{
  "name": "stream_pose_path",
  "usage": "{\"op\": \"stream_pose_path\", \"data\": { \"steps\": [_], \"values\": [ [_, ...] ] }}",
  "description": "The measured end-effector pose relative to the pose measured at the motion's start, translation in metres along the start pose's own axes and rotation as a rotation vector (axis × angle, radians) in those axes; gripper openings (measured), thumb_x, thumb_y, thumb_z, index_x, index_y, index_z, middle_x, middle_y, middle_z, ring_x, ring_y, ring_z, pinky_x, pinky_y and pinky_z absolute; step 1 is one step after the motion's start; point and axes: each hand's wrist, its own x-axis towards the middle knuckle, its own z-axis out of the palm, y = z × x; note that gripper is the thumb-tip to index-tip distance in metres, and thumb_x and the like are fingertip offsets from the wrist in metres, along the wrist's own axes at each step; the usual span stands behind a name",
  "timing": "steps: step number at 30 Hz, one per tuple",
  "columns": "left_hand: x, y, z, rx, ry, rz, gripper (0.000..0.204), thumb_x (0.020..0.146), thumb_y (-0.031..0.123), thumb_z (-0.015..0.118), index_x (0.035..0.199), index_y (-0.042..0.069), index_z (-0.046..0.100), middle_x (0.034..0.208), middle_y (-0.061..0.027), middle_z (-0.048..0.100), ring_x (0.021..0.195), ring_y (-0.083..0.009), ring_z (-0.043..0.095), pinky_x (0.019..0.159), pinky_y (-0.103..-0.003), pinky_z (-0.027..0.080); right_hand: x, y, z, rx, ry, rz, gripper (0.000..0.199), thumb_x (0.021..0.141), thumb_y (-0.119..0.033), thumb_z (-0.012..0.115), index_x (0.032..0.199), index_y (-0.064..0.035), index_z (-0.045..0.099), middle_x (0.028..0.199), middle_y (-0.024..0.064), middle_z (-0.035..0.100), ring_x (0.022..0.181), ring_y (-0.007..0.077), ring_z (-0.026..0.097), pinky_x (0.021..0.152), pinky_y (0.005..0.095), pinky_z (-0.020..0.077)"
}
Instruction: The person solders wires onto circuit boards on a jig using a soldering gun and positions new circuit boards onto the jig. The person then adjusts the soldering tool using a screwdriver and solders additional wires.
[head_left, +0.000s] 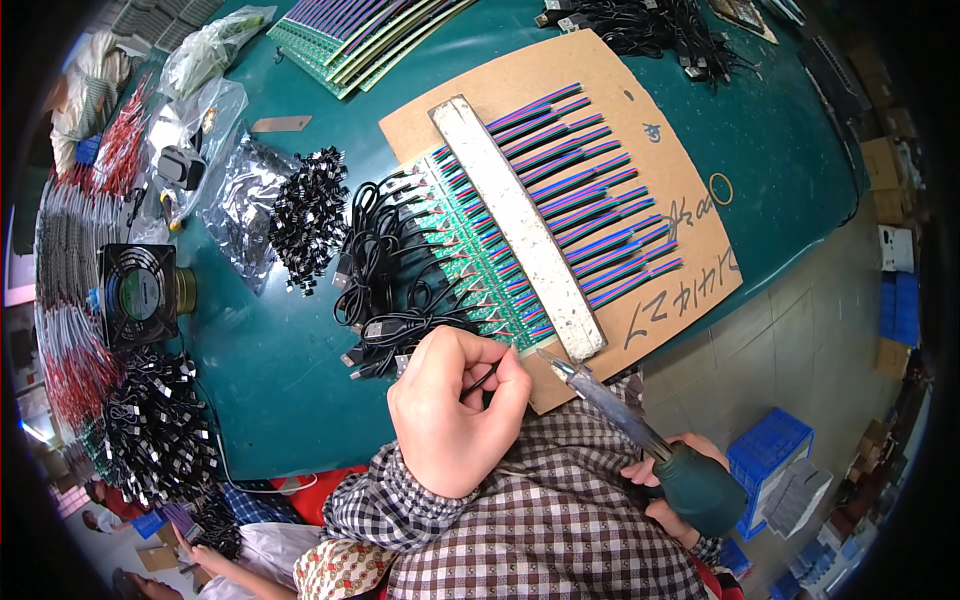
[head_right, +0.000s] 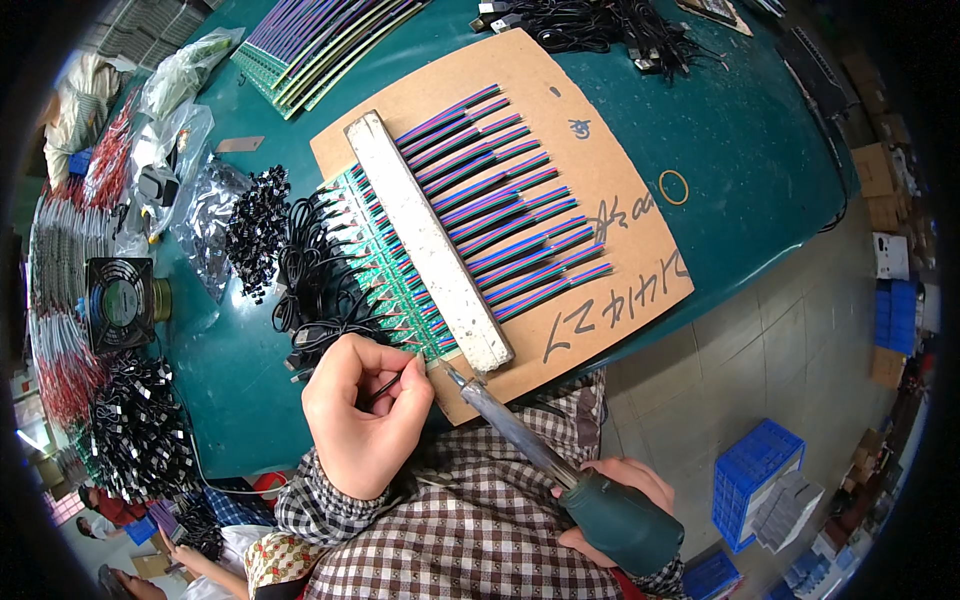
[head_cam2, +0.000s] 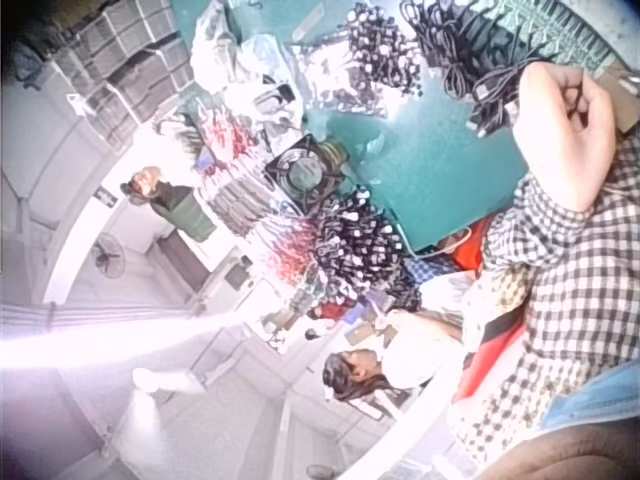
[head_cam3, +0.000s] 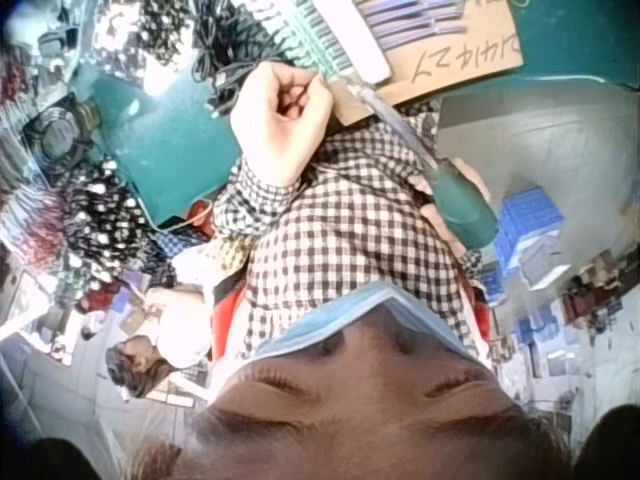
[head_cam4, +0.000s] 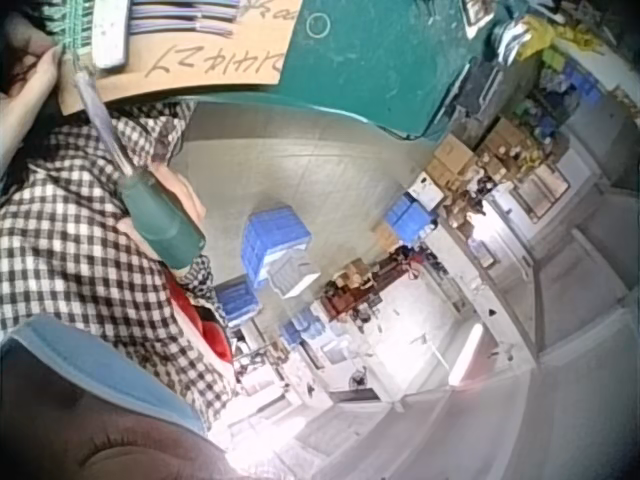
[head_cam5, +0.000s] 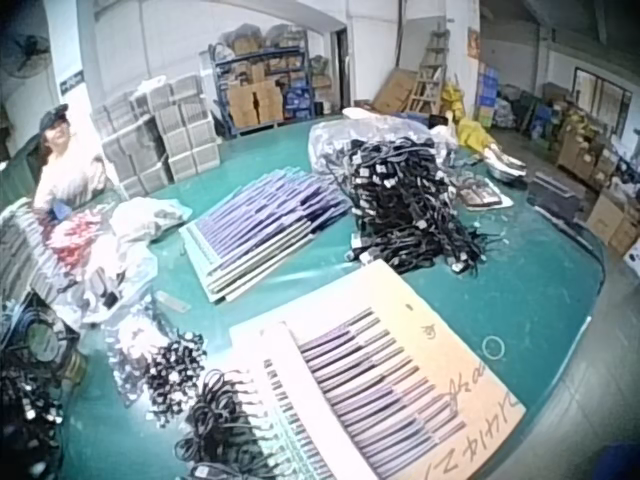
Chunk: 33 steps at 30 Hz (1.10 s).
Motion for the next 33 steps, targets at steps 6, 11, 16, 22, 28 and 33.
{"op": "stream_pose_path", "data": {
  "steps": [6,11,16,22,28,33],
  "values": [
    [0.000,0.000,0.000,-0.003,0.021,0.009,0.014,0.079,0.001,0.069,0.076,0.000,0.056,0.068,0.0031,0.054,0.056,0.0021,0.044,0.048,-0.013,0.034,0.010,0.009,0.011,0.955,0.290,0.012,0.066,0.086,-0.038,0.066,0.126,0.0061,0.035,0.082,0.0127,0.054,0.074,0.0255,0.060,0.064,0.0409,0.0593],
    [0.000,0.002,0.001,0.024,0.049,0.021,0.014,0.076,0.001,0.070,0.074,0.000,0.056,0.064,0.0027,0.051,0.052,0.0003,0.041,0.046,-0.016,0.033,0.040,0.032,-0.032,1.102,0.445,-0.159,0.057,0.097,-0.039,0.046,0.129,0.0073,0.036,0.078,0.0074,0.048,0.070,0.0186,0.054,0.056,0.0339,0.0599],
    [0.000,0.007,-0.003,0.111,0.042,0.036,0.015,0.073,0.004,0.071,0.072,0.003,0.056,0.065,-0.0067,0.055,0.052,-0.0156,0.055,0.047,-0.026,0.044,0.099,0.037,-0.121,1.224,0.645,0.006,0.049,0.098,-0.041,0.043,0.126,-0.0006,0.047,0.075,0.0006,0.050,0.070,0.0133,0.054,0.047,0.0247,0.0534],
    [-0.001,0.009,-0.001,0.051,0.080,0.063,0.014,0.074,0.001,0.069,0.071,0.000,0.055,0.060,0.0004,0.051,0.050,-0.0029,0.044,0.047,-0.018,0.037,0.217,0.079,-0.229,1.228,0.573,0.061,0.036,0.090,-0.035,0.063,0.106,-0.0028,0.063,0.082,0.0021,0.063,0.074,0.0143,0.065,0.055,0.0230,0.0566],
    [0.001,0.010,-0.001,0.095,0.073,-0.003,0.013,0.073,0.005,0.070,0.073,0.003,0.057,0.064,-0.0058,0.055,0.051,-0.0142,0.055,0.048,-0.025,0.045,0.315,0.149,-0.328,1.560,0.509,0.011,0.035,0.083,-0.022,0.072,0.098,0.0054,0.059,0.088,0.0145,0.062,0.078,0.0240,0.064,0.066,0.0293,0.0574],
    [-0.001,0.011,-0.004,0.070,0.093,0.085,0.012,0.075,0.003,0.071,0.075,0.003,0.059,0.063,-0.0038,0.053,0.049,-0.0090,0.048,0.045,-0.023,0.039,0.357,0.175,-0.355,1.352,0.597,0.088,0.035,0.081,-0.012,0.072,0.101,0.0103,0.054,0.102,0.0218,0.058,0.088,0.0329,0.063,0.082,0.0449,0.0580]
  ]
}}
